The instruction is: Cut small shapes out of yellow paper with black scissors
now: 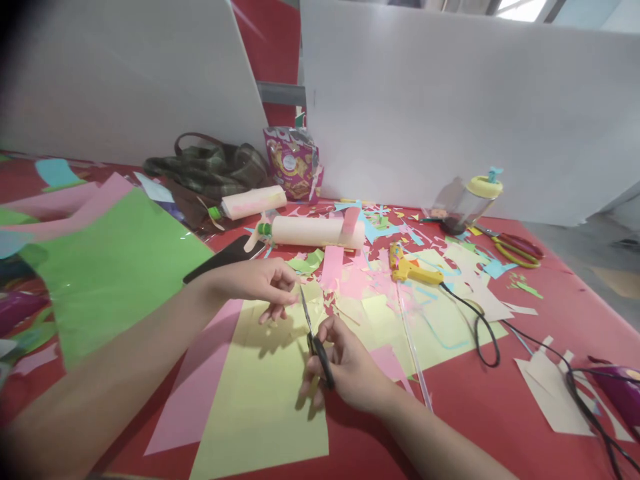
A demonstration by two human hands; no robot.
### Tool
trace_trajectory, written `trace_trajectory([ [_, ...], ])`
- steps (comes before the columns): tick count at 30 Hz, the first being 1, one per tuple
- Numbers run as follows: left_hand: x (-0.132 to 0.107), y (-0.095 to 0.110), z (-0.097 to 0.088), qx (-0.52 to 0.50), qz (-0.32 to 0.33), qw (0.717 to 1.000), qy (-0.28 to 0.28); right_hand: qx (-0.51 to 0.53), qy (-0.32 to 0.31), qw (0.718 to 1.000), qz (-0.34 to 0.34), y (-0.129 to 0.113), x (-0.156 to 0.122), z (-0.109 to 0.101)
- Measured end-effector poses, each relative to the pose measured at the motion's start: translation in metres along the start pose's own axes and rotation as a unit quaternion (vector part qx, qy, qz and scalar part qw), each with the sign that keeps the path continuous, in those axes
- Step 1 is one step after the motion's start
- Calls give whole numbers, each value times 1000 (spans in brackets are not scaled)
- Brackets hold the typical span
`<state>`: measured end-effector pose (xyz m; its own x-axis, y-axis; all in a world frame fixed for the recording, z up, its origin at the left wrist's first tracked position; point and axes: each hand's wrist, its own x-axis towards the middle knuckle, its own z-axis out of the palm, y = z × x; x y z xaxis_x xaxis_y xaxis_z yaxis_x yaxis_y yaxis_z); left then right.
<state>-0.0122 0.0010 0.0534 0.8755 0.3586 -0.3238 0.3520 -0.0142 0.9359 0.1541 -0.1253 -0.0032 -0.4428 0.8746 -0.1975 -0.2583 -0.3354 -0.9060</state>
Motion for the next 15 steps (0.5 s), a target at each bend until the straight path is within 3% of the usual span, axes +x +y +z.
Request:
trace_trajectory([
  [7,10,5,-8,-14,-16,998,-58,39,13,999,-9,5,1,-2],
  [15,12,7,-8,1,-22,998,-67,16,16,1000,-13,2,1,-3],
])
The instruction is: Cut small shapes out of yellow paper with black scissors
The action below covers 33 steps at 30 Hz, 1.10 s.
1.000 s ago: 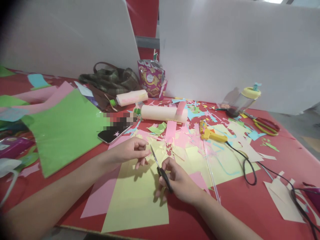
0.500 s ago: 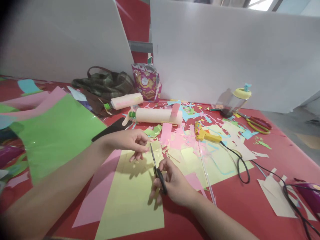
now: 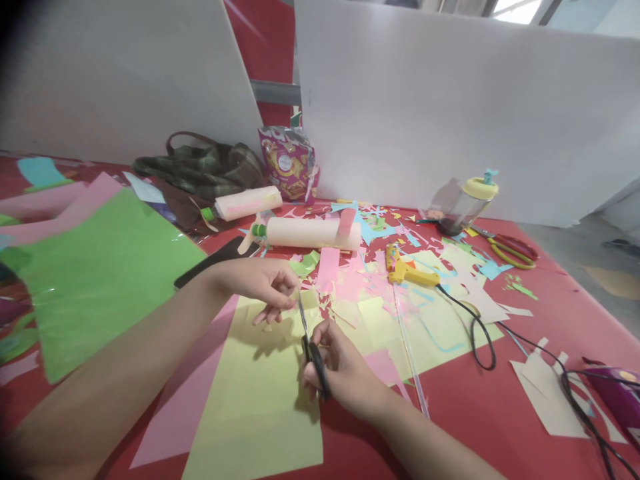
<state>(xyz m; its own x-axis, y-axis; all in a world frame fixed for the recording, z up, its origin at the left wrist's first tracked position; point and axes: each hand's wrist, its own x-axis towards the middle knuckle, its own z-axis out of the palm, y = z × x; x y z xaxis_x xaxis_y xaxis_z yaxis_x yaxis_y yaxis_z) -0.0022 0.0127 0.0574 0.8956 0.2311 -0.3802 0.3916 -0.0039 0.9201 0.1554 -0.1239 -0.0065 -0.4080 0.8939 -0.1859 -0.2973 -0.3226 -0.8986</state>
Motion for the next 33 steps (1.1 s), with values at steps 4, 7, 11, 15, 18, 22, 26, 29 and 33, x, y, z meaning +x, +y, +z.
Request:
trace_trajectory([
  [4,1,-3,1,-4,-1,1000,-12,-20,7,1000,4,0,0,-1],
  [7,3,-6,0,-10,0,999,-36,-29,-2,1000,-4,1,1,-3],
  [11,5,-10,-1,1,-4,999,-53,-29,-11,999,-9,2,1,-5],
  [15,5,-12,-2,-9,1,997,-70,-25,-13,1000,-2,2,1,-5],
  [18,3,-12,-3,-9,0,997,-81,-32,-9,999,5,0,1,-4],
  [22,0,-11,-5,19,-7,996,-88,-39,-10,999,19,-2,0,-1],
  [26,-2,-11,-7,30,-29,993,-108,-22,-16,999,32,-3,-1,0],
  [29,-3,-11,-7,31,-37,992,-117,-9,-27,999,46,-2,-1,-1],
  [33,-3,-11,-7,46,-36,991,-121,-1,-37,998,57,1,-1,-3],
])
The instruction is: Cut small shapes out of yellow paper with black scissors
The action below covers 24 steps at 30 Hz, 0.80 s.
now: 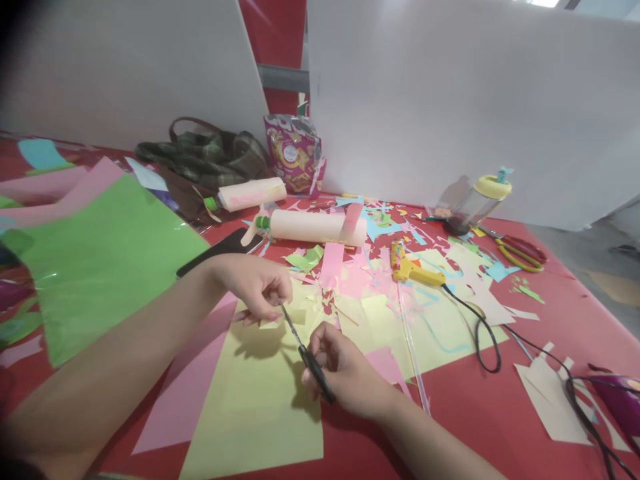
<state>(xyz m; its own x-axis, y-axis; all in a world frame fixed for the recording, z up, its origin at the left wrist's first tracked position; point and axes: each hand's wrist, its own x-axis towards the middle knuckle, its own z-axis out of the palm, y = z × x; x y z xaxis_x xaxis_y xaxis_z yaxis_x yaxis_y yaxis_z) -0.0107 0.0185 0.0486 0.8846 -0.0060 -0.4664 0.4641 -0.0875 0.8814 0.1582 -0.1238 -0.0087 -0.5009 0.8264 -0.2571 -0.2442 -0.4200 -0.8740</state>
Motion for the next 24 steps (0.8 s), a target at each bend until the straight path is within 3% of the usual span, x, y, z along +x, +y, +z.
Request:
trace_trajectory([
  [5,-1,0,0,26,-10,1000,-9,8,-9,1000,8,4,1,-2],
  [10,-1,-1,0,-6,7,1000,-5,-13,38,999,-7,2,2,-4],
  [18,4,-2,-1,-22,36,998,50,6,109,990,-86,0,5,-6],
  [24,13,-3,5,-12,39,995,86,40,120,984,-126,-1,6,-8],
])
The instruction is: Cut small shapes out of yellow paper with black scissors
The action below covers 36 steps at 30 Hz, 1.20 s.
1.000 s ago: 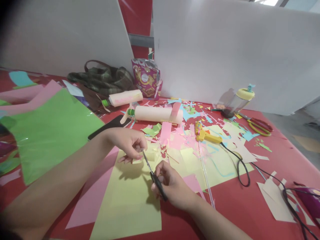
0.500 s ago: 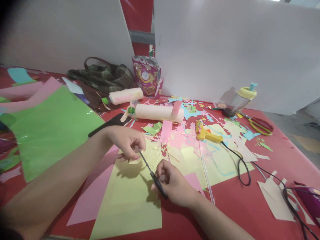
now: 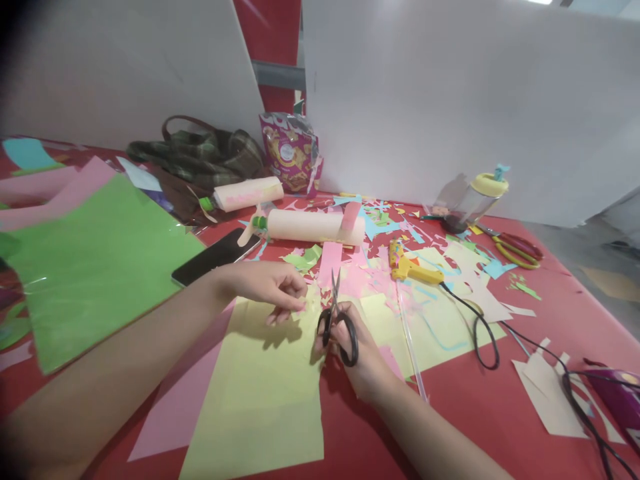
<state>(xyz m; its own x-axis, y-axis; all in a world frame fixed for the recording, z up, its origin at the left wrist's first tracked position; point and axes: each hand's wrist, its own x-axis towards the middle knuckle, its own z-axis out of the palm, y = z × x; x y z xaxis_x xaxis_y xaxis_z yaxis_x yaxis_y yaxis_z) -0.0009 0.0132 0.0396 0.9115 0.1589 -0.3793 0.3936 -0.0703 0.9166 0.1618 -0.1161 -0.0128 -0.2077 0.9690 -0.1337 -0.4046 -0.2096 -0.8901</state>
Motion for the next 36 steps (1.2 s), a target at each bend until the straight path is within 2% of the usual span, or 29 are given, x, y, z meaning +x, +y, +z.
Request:
trace_trajectory([
  [6,8,-2,11,-2,10,999,35,-30,62,997,-39,-3,4,-1],
  [12,12,3,24,51,11,998,47,-75,131,987,-55,-5,5,-1],
  [17,18,0,32,34,3,998,52,-100,130,986,-42,-5,5,0],
  [28,27,-11,36,-41,34,999,12,-106,162,979,-63,0,5,-5],
  [36,19,-10,26,13,18,1000,-21,-122,170,975,-69,-4,6,-3],
])
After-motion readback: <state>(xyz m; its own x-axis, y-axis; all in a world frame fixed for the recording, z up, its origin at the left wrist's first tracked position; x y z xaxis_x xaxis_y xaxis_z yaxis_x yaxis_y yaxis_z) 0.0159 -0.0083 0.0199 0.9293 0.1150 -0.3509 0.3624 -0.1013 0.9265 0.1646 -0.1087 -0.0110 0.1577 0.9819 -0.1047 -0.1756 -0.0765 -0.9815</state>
